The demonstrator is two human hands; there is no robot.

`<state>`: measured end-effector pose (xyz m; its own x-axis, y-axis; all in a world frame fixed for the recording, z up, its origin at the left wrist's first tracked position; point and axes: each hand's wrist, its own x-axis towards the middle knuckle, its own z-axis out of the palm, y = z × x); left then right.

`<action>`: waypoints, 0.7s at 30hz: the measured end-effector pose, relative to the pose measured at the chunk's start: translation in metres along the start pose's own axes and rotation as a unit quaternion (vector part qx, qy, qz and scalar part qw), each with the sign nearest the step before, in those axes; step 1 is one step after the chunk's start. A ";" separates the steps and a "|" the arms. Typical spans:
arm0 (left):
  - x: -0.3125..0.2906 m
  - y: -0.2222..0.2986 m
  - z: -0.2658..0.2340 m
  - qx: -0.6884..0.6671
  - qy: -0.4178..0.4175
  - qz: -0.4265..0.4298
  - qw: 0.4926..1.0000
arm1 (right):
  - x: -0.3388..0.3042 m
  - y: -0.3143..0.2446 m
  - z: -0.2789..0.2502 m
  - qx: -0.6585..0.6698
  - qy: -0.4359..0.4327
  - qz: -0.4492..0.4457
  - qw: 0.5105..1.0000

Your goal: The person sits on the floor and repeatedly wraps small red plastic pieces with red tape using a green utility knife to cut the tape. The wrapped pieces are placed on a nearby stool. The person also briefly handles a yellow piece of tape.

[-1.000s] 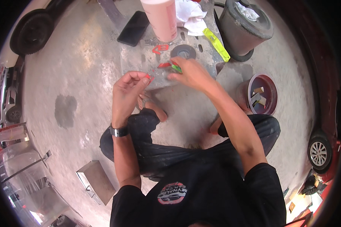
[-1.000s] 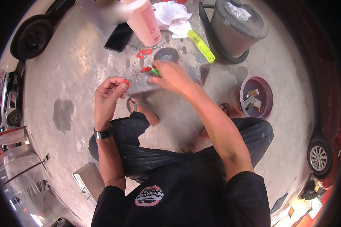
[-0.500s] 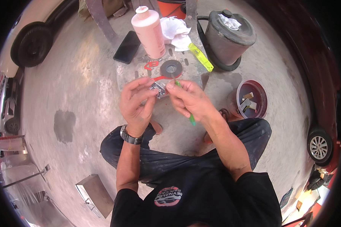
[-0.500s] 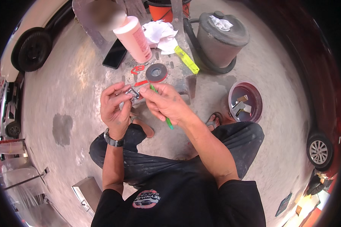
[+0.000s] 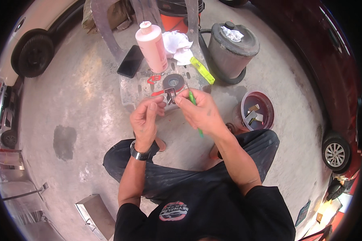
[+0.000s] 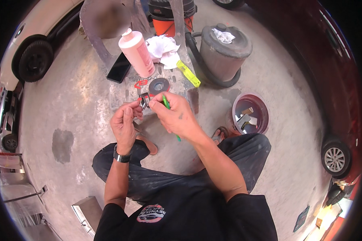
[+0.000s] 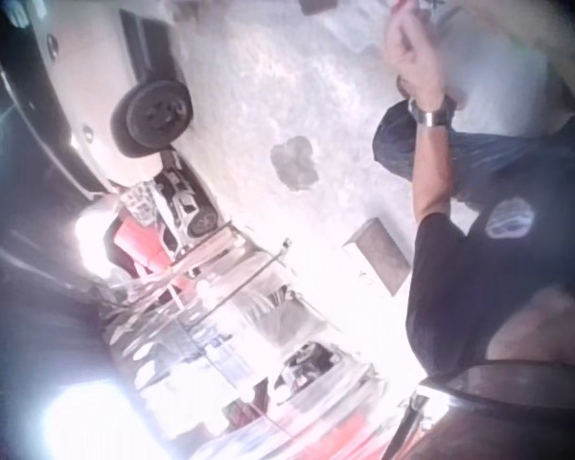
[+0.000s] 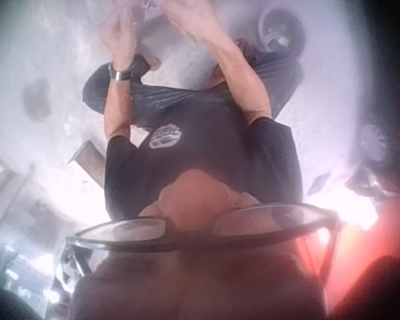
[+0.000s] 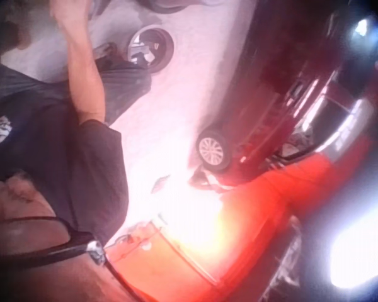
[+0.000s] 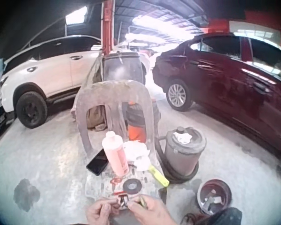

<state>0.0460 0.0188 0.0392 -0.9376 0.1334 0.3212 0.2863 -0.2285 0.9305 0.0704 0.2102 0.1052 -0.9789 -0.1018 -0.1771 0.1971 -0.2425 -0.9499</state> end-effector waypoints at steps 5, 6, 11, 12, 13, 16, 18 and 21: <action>-0.005 0.001 0.005 -0.052 -0.048 -0.063 0.996 | -0.001 0.010 0.003 0.008 0.013 -0.015 1.000; -0.006 -0.001 0.006 -0.083 -0.043 -0.084 0.992 | 0.000 0.012 0.004 0.037 -0.002 -0.008 0.999; -0.004 -0.002 0.006 -0.299 -0.062 -0.201 0.931 | 0.002 0.029 -0.002 0.222 -0.087 0.073 0.968; -0.003 0.001 0.007 -0.294 -0.061 -0.222 0.928 | 0.002 0.032 -0.001 0.229 -0.089 0.086 0.965; -0.005 -0.001 0.008 -0.287 -0.060 -0.215 0.932 | 0.002 0.034 0.001 0.237 -0.090 0.100 0.962; -0.009 -0.005 0.007 -0.277 -0.061 -0.197 0.938 | 0.002 0.040 0.004 0.244 -0.083 0.111 0.960; -0.009 -0.008 0.006 -0.290 -0.067 -0.191 0.936 | 0.003 0.042 0.005 0.225 -0.066 0.112 0.966; -0.005 -0.001 0.011 -0.281 -0.068 -0.194 0.937 | 0.002 0.045 0.004 0.171 -0.040 0.106 0.979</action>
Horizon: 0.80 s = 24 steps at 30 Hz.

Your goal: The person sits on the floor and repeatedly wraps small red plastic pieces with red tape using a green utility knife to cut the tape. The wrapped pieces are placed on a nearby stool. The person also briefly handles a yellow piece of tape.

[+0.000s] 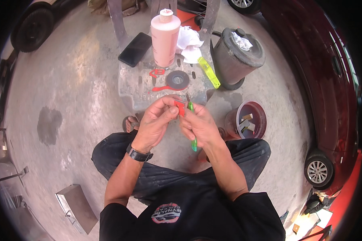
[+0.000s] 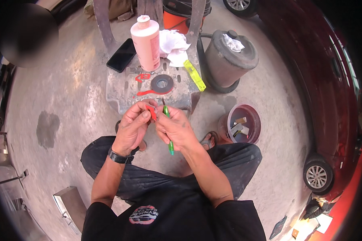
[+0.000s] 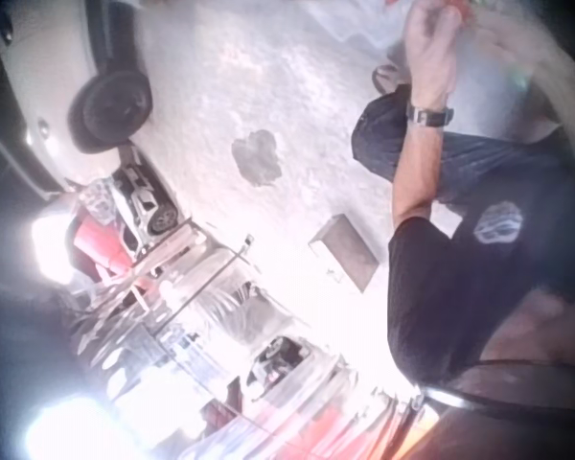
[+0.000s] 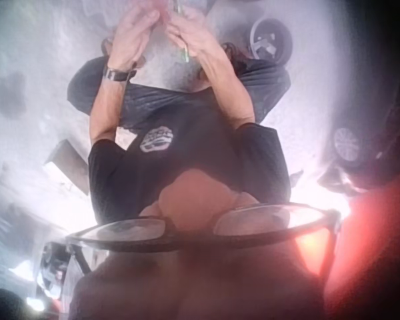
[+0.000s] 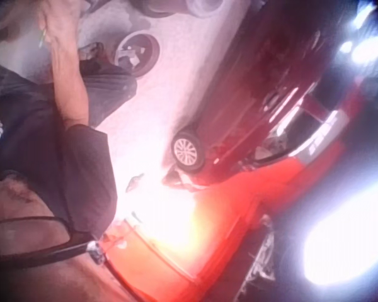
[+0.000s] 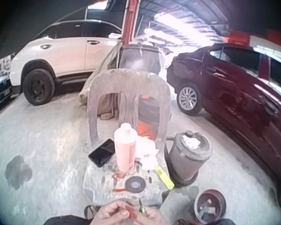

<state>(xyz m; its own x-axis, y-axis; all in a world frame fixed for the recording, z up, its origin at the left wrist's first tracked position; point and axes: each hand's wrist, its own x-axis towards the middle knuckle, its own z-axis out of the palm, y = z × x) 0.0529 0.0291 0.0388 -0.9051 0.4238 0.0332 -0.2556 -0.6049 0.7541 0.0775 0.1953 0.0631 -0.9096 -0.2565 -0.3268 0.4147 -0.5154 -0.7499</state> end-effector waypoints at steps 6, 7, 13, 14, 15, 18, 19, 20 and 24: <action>0.004 -0.006 -0.004 0.056 0.091 -0.025 0.994 | -0.004 -0.002 -0.004 0.006 0.117 0.065 0.991; 0.006 -0.008 -0.004 0.074 0.109 -0.026 0.991 | -0.007 0.002 -0.008 -0.004 0.143 0.079 0.987; 0.008 -0.010 0.002 0.097 0.150 -0.057 0.982 | -0.035 0.037 -0.030 -0.016 0.223 0.158 0.962; 0.008 -0.009 0.003 0.093 0.148 -0.065 0.982 | -0.042 0.039 -0.031 -0.023 0.207 0.150 0.966; 0.008 -0.009 0.002 0.090 0.145 -0.073 0.983 | -0.046 0.040 -0.032 -0.029 0.191 0.142 0.971; 0.006 -0.010 -0.002 0.054 0.123 -0.091 0.987 | -0.051 0.032 -0.033 -0.308 0.178 0.076 0.932; 0.007 -0.009 -0.003 0.044 0.114 -0.104 0.987 | -0.047 0.033 -0.037 -0.408 0.183 -0.063 0.892; 0.007 -0.008 -0.004 0.033 0.105 -0.116 0.987 | -0.040 0.037 -0.043 -0.497 0.182 -0.200 0.825; 0.005 -0.007 -0.004 -0.003 0.097 -0.134 0.986 | -0.035 0.014 -0.030 -0.649 0.141 -0.336 0.668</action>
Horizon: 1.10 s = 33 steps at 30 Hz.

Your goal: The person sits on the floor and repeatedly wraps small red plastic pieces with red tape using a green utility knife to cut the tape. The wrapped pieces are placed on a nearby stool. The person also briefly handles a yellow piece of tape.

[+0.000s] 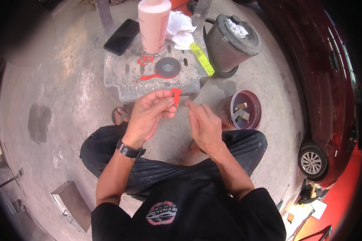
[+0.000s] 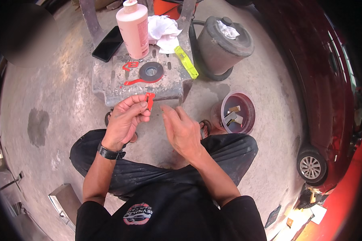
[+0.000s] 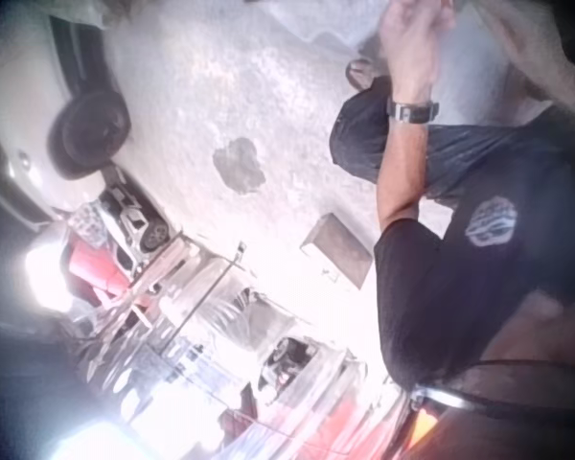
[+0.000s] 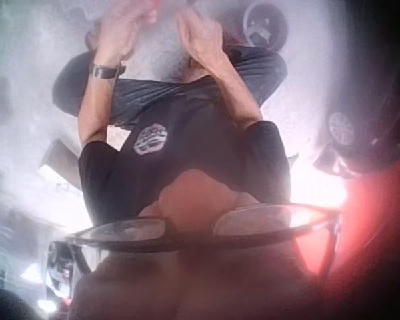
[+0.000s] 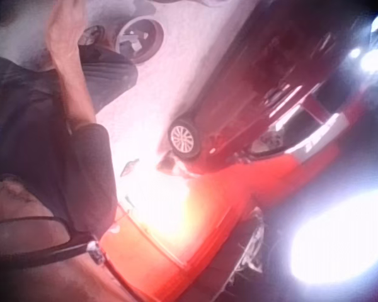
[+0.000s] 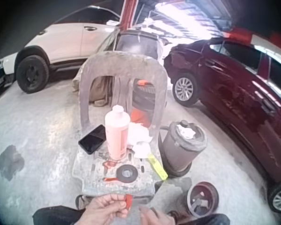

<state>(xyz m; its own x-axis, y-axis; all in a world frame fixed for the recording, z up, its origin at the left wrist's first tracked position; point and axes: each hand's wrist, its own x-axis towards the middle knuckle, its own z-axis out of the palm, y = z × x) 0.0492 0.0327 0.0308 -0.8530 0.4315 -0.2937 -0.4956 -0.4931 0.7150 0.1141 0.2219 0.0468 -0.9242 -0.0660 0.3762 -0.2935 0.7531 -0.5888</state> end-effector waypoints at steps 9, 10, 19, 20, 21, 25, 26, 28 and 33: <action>-0.001 -0.003 0.001 -0.037 -0.024 0.000 0.999 | 0.008 0.001 0.007 -0.048 0.038 -0.079 0.995; -0.001 -0.004 0.001 -0.044 -0.026 -0.005 0.999 | 0.009 0.001 0.007 -0.055 0.040 -0.085 0.994; 0.000 -0.007 -0.005 -0.098 -0.055 -0.035 0.993 | 0.006 0.000 0.010 -0.120 0.058 -0.122 0.984; 0.000 -0.008 -0.005 -0.109 -0.056 -0.041 0.992 | 0.005 0.000 0.011 -0.123 0.061 -0.122 0.983; -0.001 -0.008 -0.004 -0.120 -0.056 -0.047 0.990 | 0.005 0.000 0.011 -0.126 0.064 -0.123 0.982; -0.002 -0.008 0.002 -0.147 -0.029 -0.062 0.987 | 0.005 0.001 0.013 -0.119 0.063 -0.132 0.982; -0.002 -0.010 -0.002 -0.152 -0.040 -0.061 0.986 | 0.005 0.000 0.013 -0.122 0.064 -0.132 0.982; -0.002 -0.010 -0.005 -0.156 -0.054 -0.062 0.984 | 0.006 -0.001 0.012 -0.127 0.063 -0.131 0.981; -0.004 -0.005 0.005 -0.144 -0.007 -0.073 0.987 | 0.007 -0.002 0.010 -0.130 0.068 -0.128 0.981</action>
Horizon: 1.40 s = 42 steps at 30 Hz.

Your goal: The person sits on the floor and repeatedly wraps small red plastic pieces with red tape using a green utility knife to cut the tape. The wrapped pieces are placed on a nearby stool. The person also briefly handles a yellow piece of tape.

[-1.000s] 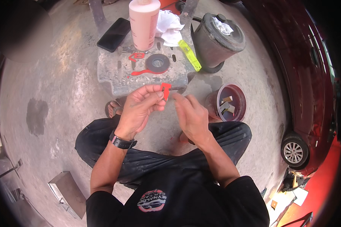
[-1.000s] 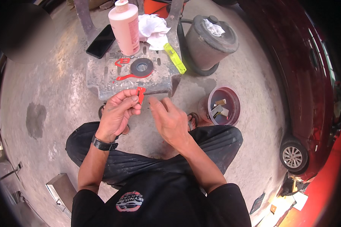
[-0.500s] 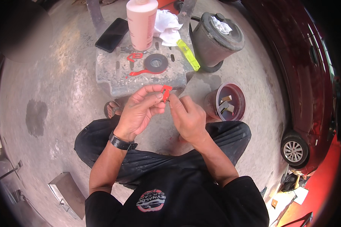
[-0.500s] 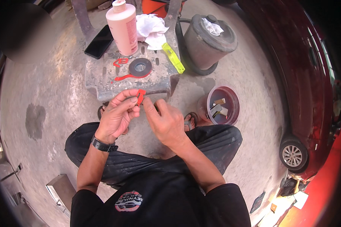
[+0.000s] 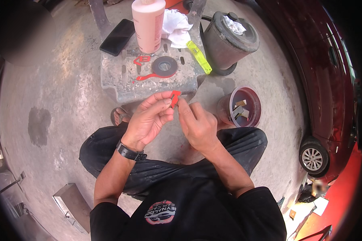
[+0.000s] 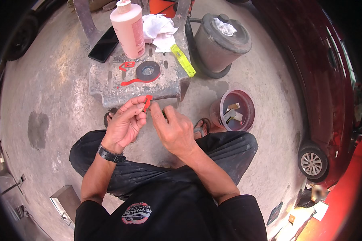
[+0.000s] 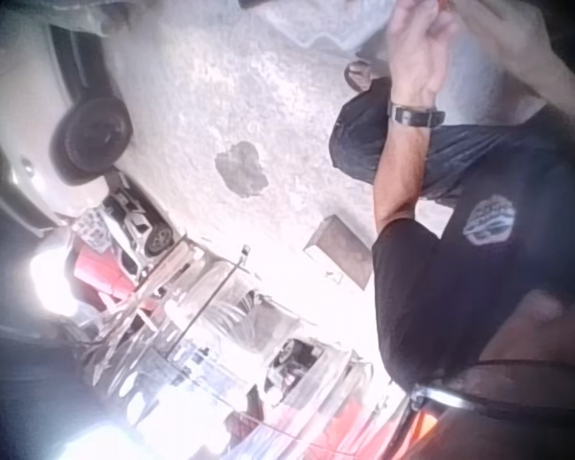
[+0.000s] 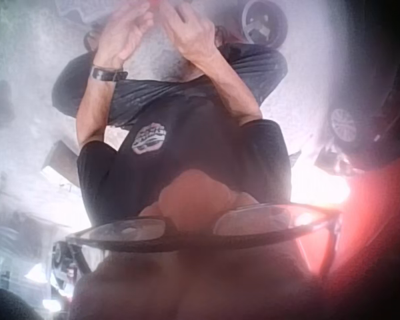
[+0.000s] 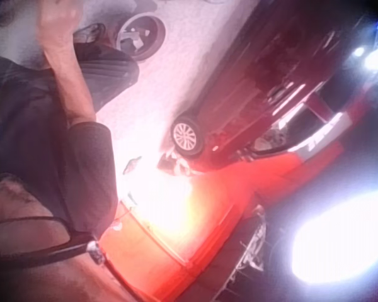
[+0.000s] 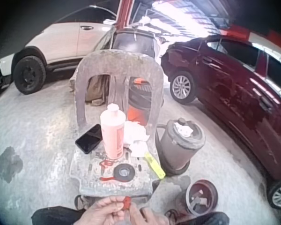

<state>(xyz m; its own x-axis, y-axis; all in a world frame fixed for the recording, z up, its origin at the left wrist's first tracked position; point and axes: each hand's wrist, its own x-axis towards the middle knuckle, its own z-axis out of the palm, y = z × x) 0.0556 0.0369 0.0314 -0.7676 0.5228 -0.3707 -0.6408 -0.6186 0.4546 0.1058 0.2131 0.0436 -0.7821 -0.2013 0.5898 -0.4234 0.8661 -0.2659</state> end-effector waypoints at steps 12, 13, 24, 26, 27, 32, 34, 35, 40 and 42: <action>-0.001 0.000 0.000 -0.006 0.013 -0.001 1.000 | -0.005 -0.004 0.004 -0.034 -0.025 0.021 0.999; -0.001 0.000 0.000 -0.004 0.014 0.000 1.000 | -0.006 -0.004 0.005 -0.034 -0.026 0.025 0.999; -0.002 -0.004 0.004 0.106 0.025 0.077 0.991 | -0.006 0.003 0.015 0.056 0.014 0.030 0.998; -0.002 -0.005 0.004 0.117 0.028 0.084 0.989 | -0.008 0.005 0.019 0.065 0.013 0.032 0.997; -0.002 -0.006 0.003 0.123 0.029 0.087 0.988 | -0.009 0.006 0.020 0.069 0.012 0.033 0.997; -0.001 -0.005 -0.001 0.115 0.023 0.078 0.990 | -0.007 0.013 0.024 0.046 0.017 -0.002 0.999; -0.001 -0.004 -0.002 0.096 0.021 0.064 0.993 | -0.008 0.014 0.025 0.035 0.021 -0.007 0.999; -0.001 -0.003 -0.001 0.086 0.019 0.056 0.995 | -0.009 0.014 0.026 0.026 0.023 -0.008 0.999; -0.001 -0.003 -0.004 0.046 0.011 0.040 0.998 | -0.010 0.012 0.030 0.024 0.036 -0.005 0.999; -0.001 -0.004 -0.005 0.030 0.010 0.037 0.999 | -0.010 0.010 0.031 0.020 0.038 -0.003 0.999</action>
<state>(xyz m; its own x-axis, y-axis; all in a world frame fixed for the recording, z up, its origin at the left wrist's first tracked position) 0.0590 0.0354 0.0258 -0.8134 0.4646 -0.3499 -0.5809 -0.6185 0.5292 0.0953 0.2099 0.0109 -0.7434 -0.1688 0.6472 -0.4461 0.8461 -0.2918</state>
